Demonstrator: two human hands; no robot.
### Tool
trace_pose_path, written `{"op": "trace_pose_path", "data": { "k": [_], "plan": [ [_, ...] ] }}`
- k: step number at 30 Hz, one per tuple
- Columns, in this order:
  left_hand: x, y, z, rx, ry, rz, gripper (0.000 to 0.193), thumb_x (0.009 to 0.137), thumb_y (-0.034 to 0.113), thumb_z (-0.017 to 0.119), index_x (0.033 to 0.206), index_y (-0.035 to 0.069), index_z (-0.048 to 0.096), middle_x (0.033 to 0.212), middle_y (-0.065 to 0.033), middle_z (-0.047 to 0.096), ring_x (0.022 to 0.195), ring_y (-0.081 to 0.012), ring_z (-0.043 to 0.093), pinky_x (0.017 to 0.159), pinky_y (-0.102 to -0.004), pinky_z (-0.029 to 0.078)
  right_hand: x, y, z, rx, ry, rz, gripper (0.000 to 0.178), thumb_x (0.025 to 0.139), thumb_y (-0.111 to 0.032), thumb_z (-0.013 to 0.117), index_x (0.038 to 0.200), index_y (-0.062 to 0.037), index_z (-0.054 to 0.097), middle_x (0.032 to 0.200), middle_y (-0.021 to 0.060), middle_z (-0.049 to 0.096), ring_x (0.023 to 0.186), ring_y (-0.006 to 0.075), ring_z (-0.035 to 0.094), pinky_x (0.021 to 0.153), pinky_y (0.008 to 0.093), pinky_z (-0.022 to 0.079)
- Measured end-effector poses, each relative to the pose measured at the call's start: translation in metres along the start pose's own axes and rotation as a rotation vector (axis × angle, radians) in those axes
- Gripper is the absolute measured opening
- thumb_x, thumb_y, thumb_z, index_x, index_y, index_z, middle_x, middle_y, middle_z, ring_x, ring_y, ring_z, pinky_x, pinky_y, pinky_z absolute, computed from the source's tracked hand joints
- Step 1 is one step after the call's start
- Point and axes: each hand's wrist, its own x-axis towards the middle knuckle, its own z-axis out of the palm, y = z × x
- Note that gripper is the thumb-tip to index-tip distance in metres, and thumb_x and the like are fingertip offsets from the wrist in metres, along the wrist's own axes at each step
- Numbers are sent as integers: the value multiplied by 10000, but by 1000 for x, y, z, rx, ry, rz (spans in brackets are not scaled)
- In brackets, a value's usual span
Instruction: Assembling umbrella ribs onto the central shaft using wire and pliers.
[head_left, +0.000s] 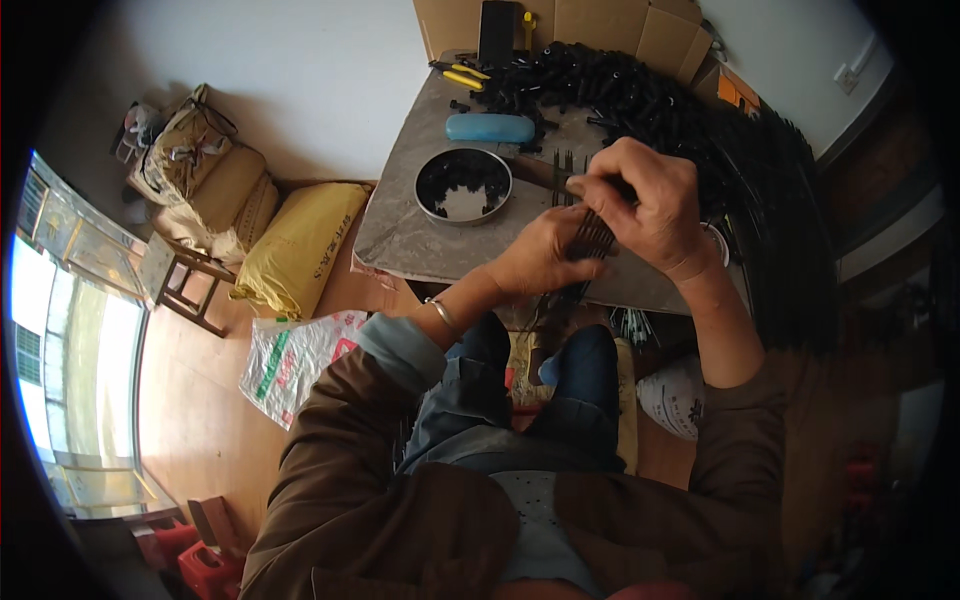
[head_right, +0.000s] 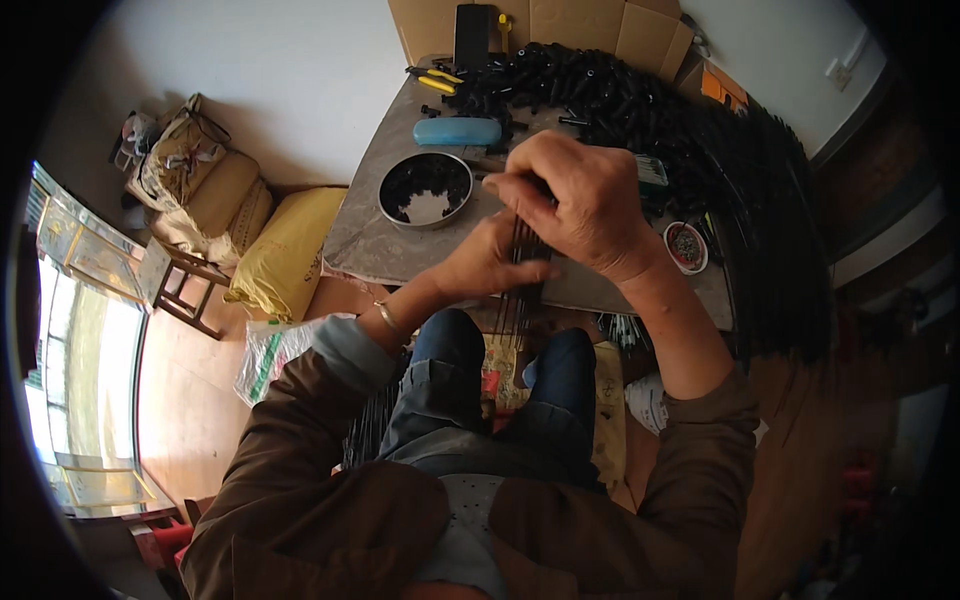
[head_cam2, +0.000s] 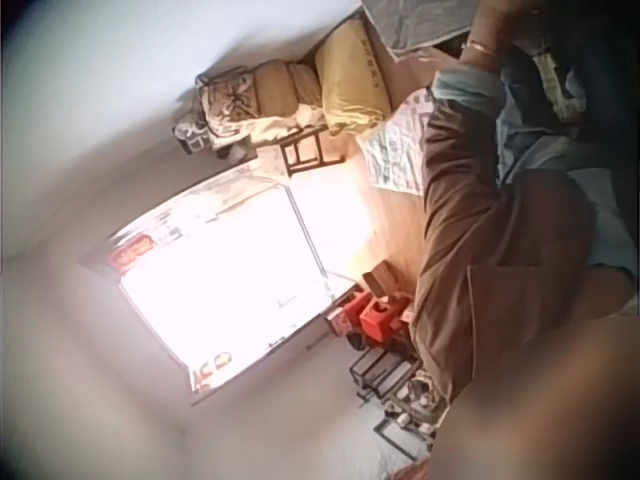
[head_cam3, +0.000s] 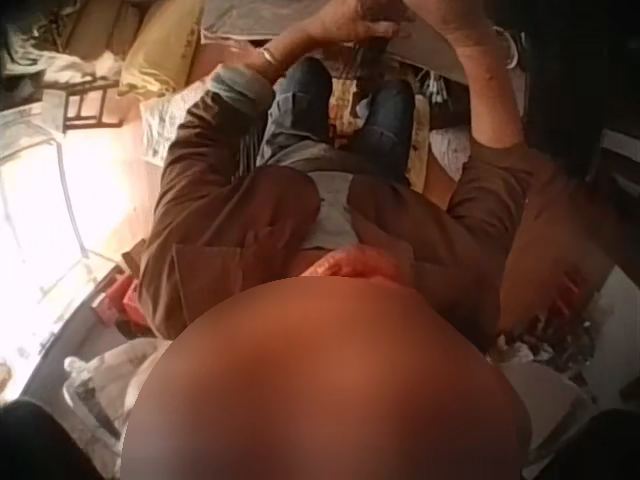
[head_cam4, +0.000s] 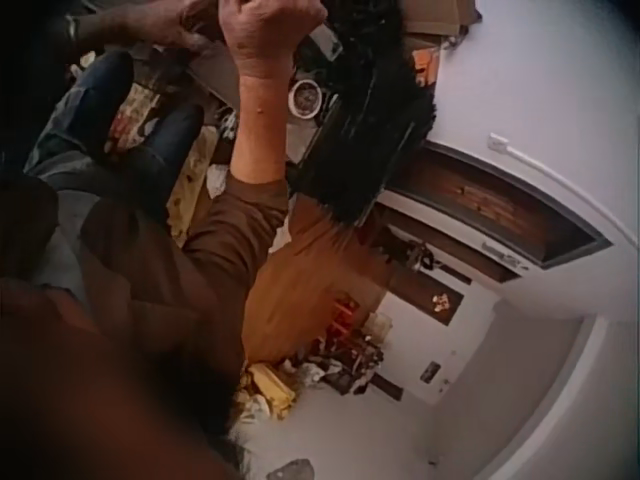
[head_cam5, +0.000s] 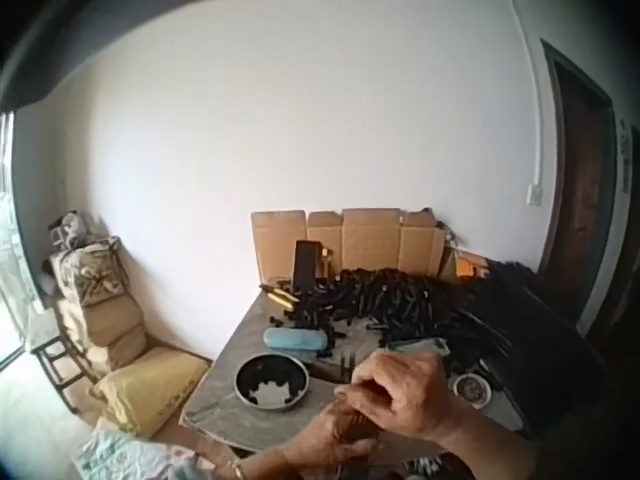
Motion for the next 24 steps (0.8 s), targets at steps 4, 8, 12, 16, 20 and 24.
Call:
{"op": "trace_pose_path", "data": {
  "k": [4, 8, 12, 16, 20, 24],
  "plan": [
    [-20, -33, 7, 781, -128, 155, 800, 660, 523, 742, 1295, 90, 522, 1389, -195, 410, 1384, -355, 231, 1157, -492, 91, 6, 4, 1, -67, -27, 60, 187, 744, -73, 754, 720, -50, 570, 636, 45, 593, 498, 150, 581, 441, 255, 439],
    [-24, -56, 6, 723, -166, 178, 844, 667, 547, 725, 1312, 55, 490, 1387, -201, 408, 1375, -355, 251, 1153, -493, 124, 10, 11, -14, 329, -228, 391, 142, 818, -94, 683, 934, -30, 631, 799, 49, 643, 686, 83, 609, 584, 230, 480],
    [-25, -63, 1, 672, -197, 208, 941, 676, 630, 664, 1316, -26, 452, 1432, -224, 337, 1389, -379, 209, 1155, -480, 132, -5, 104, -43, 400, 4, 857, 257, 890, -269, 631, 1010, -45, 668, 837, 16, 648, 684, 67, 562, 629, 230, 454],
    [-20, -51, 8, 911, -108, 216, 1012, 660, 653, 646, 1347, -53, 416, 1491, -229, 239, 1411, -371, 157, 1143, -483, 146, -98, 213, -28, -121, -320, 939, 229, 811, -219, 674, 970, -56, 696, 826, 44, 683, 774, 120, 631, 707, 276, 473],
    [-28, -54, 4, 850, -128, 107, 1041, 656, 691, 620, 1334, -73, 421, 1489, -240, 234, 1406, -394, 149, 1142, -493, 135, -95, 196, 1, -428, -461, 994, 214, 794, -235, 657, 970, -125, 704, 937, 54, 683, 911, 236, 645, 793, 358, 483],
    [-30, -52, 2, 793, -95, 79, 1020, 662, 688, 628, 1337, -50, 431, 1488, -235, 241, 1402, -398, 162, 1136, -507, 133, -91, 202, 2, -532, -576, 822, 129, 799, -209, 645, 875, -108, 672, 904, 47, 638, 882, 261, 623, 755, 375, 474]
  ]
}}
